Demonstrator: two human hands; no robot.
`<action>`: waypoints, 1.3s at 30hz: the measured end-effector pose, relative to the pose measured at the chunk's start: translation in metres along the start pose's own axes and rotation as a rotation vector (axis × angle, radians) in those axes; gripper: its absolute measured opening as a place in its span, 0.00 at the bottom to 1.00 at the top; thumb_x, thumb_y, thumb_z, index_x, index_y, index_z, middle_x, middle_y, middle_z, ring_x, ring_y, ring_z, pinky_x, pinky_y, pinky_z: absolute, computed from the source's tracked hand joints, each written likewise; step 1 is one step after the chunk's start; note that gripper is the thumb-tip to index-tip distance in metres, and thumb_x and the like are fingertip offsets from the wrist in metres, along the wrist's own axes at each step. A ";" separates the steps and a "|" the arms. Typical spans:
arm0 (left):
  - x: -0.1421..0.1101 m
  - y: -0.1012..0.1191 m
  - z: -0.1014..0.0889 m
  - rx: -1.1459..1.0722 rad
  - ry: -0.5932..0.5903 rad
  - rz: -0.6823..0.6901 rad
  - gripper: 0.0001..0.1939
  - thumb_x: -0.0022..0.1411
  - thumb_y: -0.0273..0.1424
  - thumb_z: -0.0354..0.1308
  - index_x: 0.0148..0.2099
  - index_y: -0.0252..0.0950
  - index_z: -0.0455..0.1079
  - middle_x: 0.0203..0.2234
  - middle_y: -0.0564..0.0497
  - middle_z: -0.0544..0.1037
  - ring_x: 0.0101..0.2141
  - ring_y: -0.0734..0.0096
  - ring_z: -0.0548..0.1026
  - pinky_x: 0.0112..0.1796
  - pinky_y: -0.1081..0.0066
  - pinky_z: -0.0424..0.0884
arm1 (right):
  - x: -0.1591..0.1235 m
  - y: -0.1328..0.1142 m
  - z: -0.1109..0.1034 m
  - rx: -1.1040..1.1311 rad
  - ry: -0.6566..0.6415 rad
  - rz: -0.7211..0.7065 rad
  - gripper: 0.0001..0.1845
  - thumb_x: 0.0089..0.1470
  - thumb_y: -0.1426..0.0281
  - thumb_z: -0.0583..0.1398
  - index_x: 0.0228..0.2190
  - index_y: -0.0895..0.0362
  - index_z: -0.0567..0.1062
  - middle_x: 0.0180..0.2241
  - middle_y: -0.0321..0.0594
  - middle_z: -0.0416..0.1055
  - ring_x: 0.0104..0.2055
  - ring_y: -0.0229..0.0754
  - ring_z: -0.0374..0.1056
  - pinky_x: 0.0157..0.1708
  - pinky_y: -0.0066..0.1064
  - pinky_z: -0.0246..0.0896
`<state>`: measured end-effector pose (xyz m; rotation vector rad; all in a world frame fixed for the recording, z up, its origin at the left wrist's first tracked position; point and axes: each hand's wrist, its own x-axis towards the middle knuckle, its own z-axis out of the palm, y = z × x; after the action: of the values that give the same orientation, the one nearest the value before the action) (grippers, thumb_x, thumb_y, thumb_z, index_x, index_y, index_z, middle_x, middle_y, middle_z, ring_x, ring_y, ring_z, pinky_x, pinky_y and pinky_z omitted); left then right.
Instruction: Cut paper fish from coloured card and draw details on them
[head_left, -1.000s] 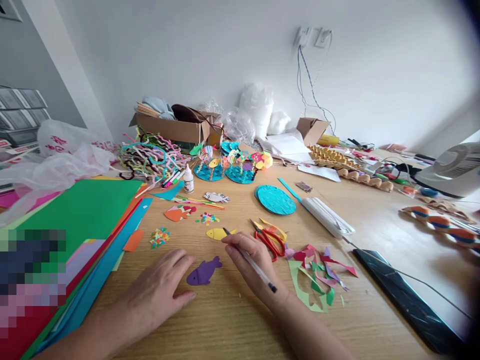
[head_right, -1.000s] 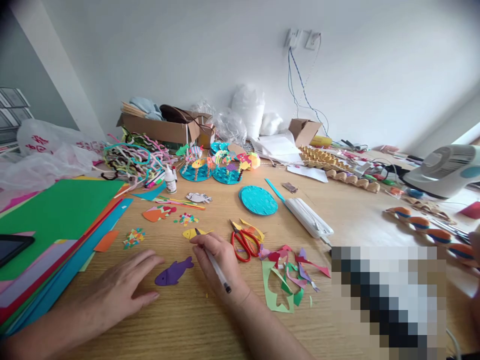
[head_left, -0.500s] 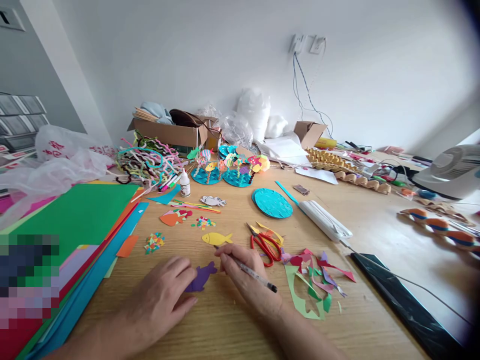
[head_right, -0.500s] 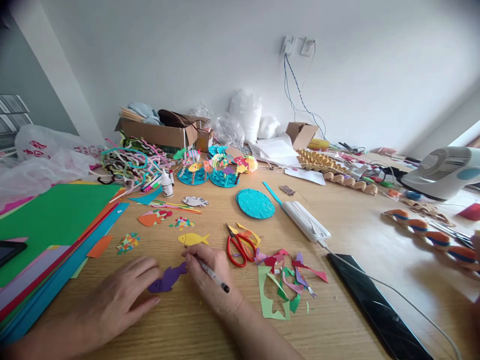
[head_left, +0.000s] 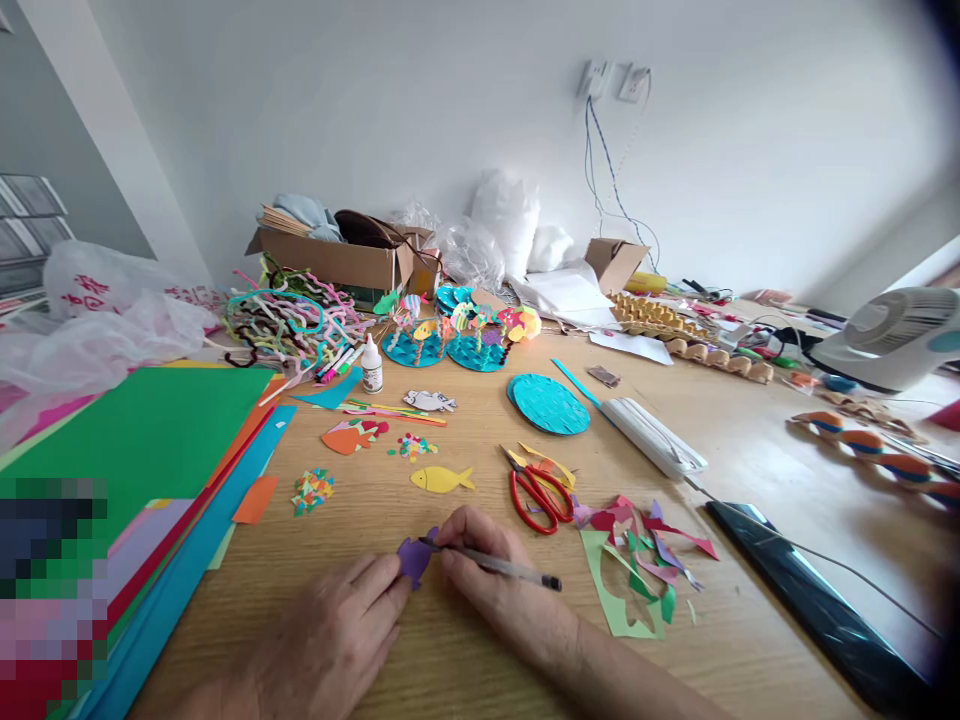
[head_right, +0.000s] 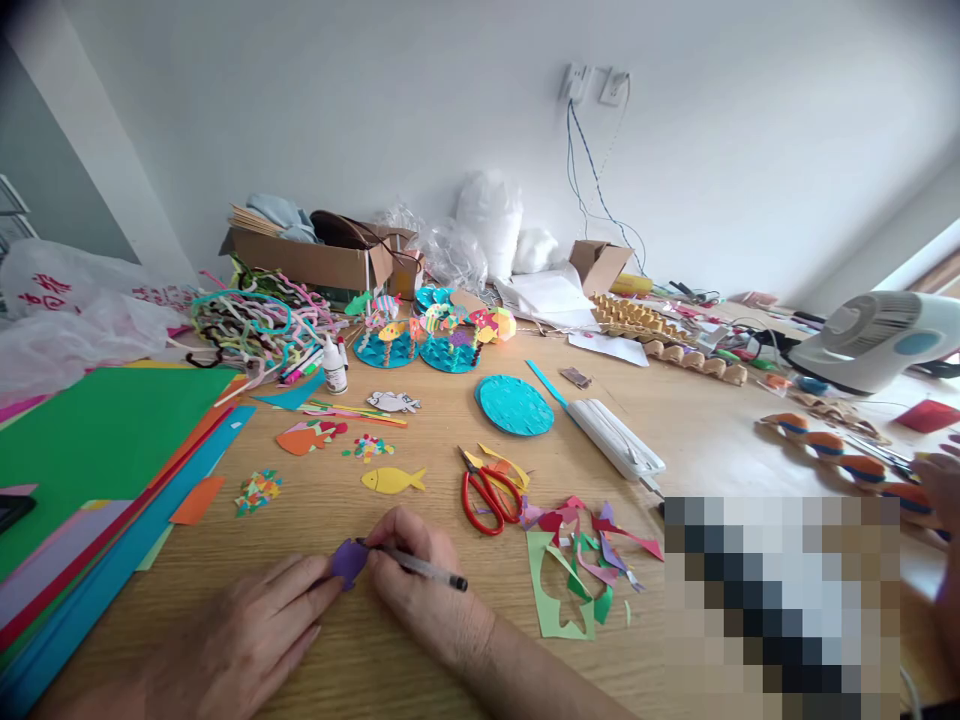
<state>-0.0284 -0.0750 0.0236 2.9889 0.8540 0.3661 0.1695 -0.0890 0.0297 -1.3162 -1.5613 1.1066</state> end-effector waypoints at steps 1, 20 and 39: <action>0.000 0.000 0.002 -0.009 0.018 0.005 0.15 0.59 0.22 0.50 0.47 0.38 0.70 0.38 0.51 0.77 0.35 0.69 0.74 0.38 0.72 0.73 | -0.001 0.001 0.001 -0.020 0.013 -0.033 0.02 0.48 0.72 0.54 0.27 0.57 0.67 0.20 0.31 0.59 0.22 0.33 0.52 0.22 0.24 0.48; -0.008 0.001 -0.004 0.108 0.158 0.094 0.18 0.67 0.28 0.42 0.48 0.36 0.73 0.42 0.51 0.79 0.37 0.69 0.74 0.39 0.71 0.68 | -0.003 0.011 0.012 -0.335 0.016 -0.317 0.07 0.47 0.77 0.54 0.29 0.55 0.67 0.24 0.33 0.70 0.22 0.34 0.64 0.24 0.23 0.56; -0.009 0.001 0.004 0.133 0.190 0.070 0.20 0.68 0.27 0.40 0.47 0.37 0.74 0.41 0.51 0.79 0.37 0.69 0.73 0.38 0.70 0.68 | -0.003 0.012 0.012 -0.365 -0.035 -0.295 0.06 0.48 0.76 0.54 0.30 0.54 0.68 0.24 0.34 0.71 0.24 0.36 0.66 0.25 0.24 0.57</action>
<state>-0.0344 -0.0804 0.0182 3.1521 0.8188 0.6283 0.1626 -0.0926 0.0147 -1.2449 -1.9768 0.6859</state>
